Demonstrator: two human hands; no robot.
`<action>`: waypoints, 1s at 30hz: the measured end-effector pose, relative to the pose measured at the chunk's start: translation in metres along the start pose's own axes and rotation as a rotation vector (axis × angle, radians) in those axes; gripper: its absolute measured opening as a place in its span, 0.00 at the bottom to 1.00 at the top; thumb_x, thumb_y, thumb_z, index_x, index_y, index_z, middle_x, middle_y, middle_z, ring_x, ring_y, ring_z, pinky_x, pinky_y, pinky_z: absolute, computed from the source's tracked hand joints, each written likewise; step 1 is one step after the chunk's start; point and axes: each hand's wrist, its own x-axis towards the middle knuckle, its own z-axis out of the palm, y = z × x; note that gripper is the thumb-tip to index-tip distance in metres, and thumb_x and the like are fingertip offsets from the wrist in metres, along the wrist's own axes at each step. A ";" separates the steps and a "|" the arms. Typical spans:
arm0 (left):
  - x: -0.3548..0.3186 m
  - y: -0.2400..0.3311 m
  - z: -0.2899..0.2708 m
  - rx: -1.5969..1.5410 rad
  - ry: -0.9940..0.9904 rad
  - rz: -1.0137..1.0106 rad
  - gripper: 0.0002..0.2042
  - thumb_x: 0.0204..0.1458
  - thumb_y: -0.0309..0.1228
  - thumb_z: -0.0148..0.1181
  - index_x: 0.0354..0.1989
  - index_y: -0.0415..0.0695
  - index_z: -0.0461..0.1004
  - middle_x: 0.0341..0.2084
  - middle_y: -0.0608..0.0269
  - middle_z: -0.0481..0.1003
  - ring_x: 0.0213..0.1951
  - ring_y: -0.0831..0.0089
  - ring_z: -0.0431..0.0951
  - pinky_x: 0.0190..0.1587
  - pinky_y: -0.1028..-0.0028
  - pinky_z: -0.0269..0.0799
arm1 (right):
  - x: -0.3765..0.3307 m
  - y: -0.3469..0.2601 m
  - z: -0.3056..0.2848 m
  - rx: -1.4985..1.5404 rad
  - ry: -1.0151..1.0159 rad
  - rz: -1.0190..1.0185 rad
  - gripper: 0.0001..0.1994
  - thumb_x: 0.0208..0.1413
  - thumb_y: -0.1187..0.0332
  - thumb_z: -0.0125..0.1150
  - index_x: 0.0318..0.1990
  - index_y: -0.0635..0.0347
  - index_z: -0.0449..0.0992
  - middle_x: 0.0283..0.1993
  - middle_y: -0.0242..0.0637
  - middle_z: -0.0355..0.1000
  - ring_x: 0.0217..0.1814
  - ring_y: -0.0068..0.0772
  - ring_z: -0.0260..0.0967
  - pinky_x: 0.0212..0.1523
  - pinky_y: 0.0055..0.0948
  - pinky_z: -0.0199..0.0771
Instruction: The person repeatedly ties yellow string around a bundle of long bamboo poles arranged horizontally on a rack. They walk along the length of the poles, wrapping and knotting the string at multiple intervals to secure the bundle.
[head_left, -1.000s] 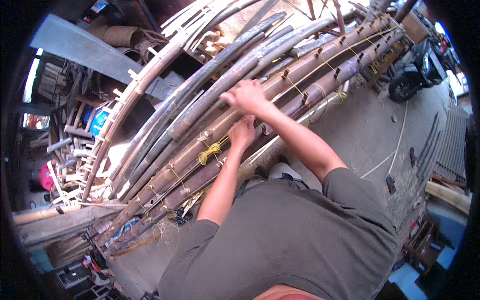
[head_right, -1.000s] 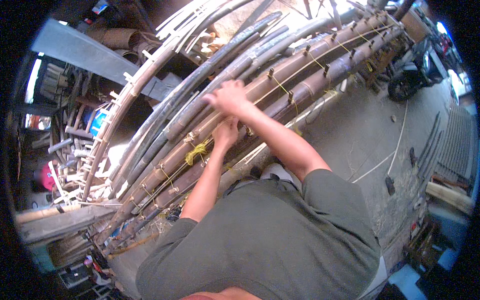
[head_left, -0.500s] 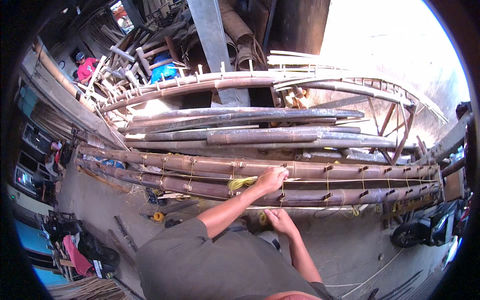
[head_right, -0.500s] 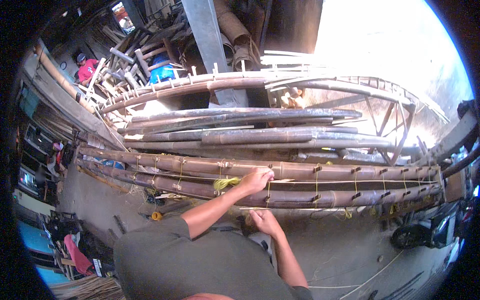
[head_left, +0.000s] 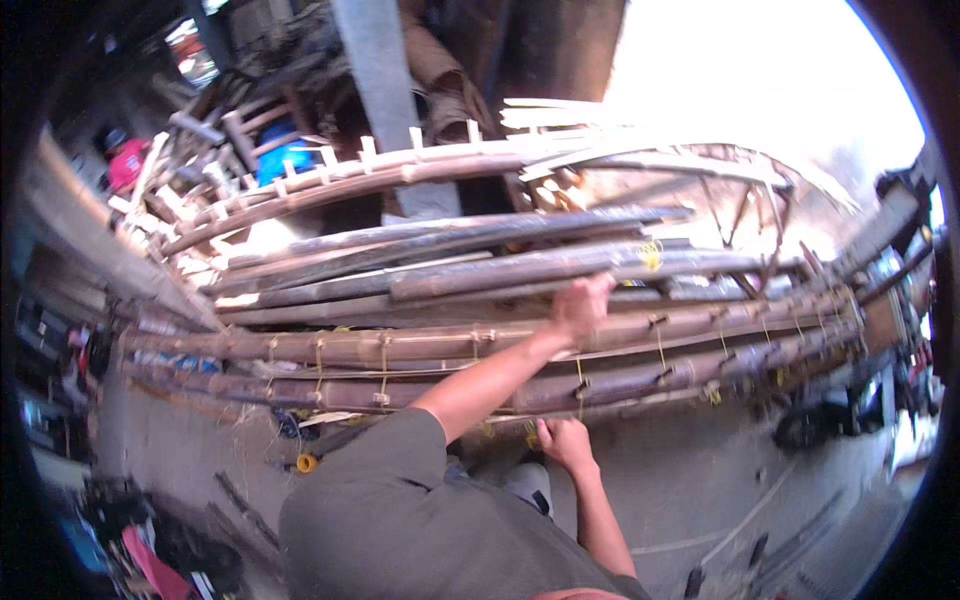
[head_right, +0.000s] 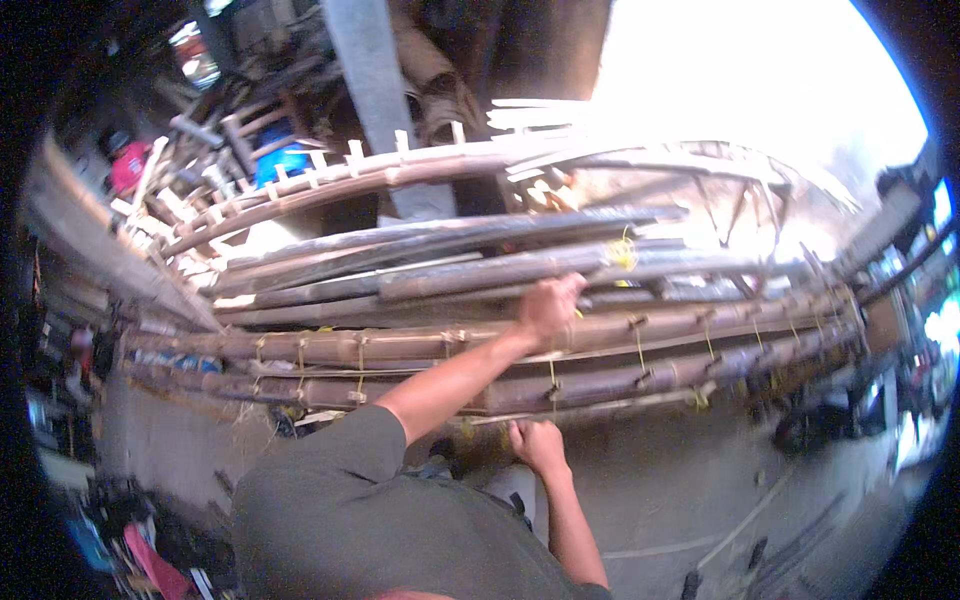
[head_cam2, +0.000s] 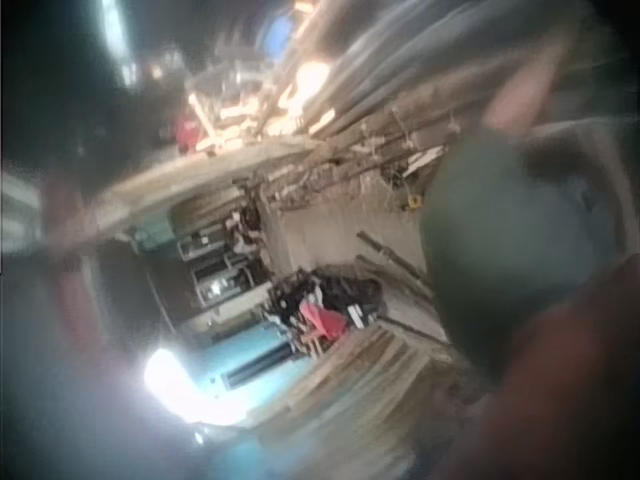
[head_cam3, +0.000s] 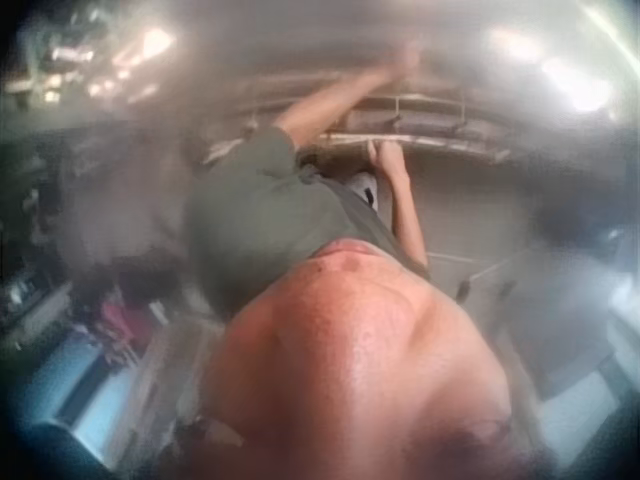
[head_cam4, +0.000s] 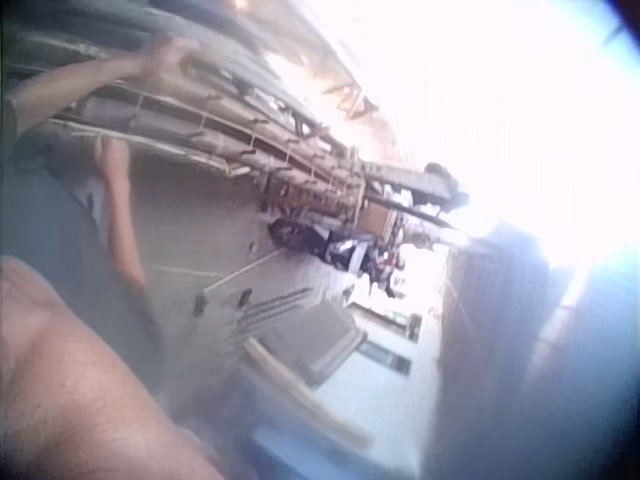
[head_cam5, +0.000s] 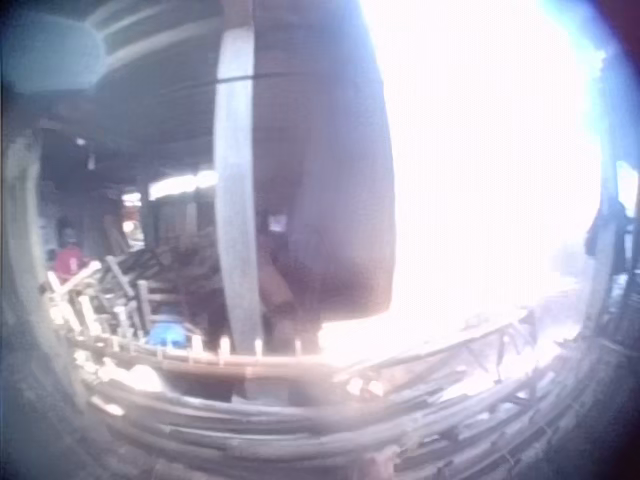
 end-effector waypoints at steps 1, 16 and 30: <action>0.012 -0.028 0.005 0.084 -0.037 -0.097 0.06 0.53 0.31 0.52 0.34 0.46 0.75 0.24 0.48 0.77 0.29 0.48 0.78 0.31 0.55 0.73 | 0.013 0.005 0.022 0.000 0.110 -0.083 0.20 0.57 0.58 0.55 0.18 0.63 0.75 0.21 0.54 0.70 0.24 0.57 0.71 0.30 0.50 0.72; -0.094 -0.075 -0.184 0.386 -0.480 -0.329 0.16 0.58 0.37 0.47 0.41 0.37 0.76 0.41 0.36 0.76 0.46 0.42 0.76 0.49 0.50 0.70 | -0.005 -0.124 0.071 1.658 -0.075 0.489 0.15 0.62 0.57 0.55 0.47 0.58 0.75 0.43 0.34 0.76 0.44 0.30 0.74 0.51 0.35 0.73; -0.171 -0.089 -0.177 0.298 -0.526 -0.430 0.18 0.62 0.45 0.44 0.44 0.47 0.78 0.39 0.44 0.77 0.45 0.45 0.76 0.47 0.52 0.70 | 0.204 -0.163 0.017 -0.438 0.120 -0.039 0.25 0.61 0.44 0.47 0.41 0.55 0.82 0.46 0.46 0.76 0.48 0.49 0.74 0.45 0.50 0.71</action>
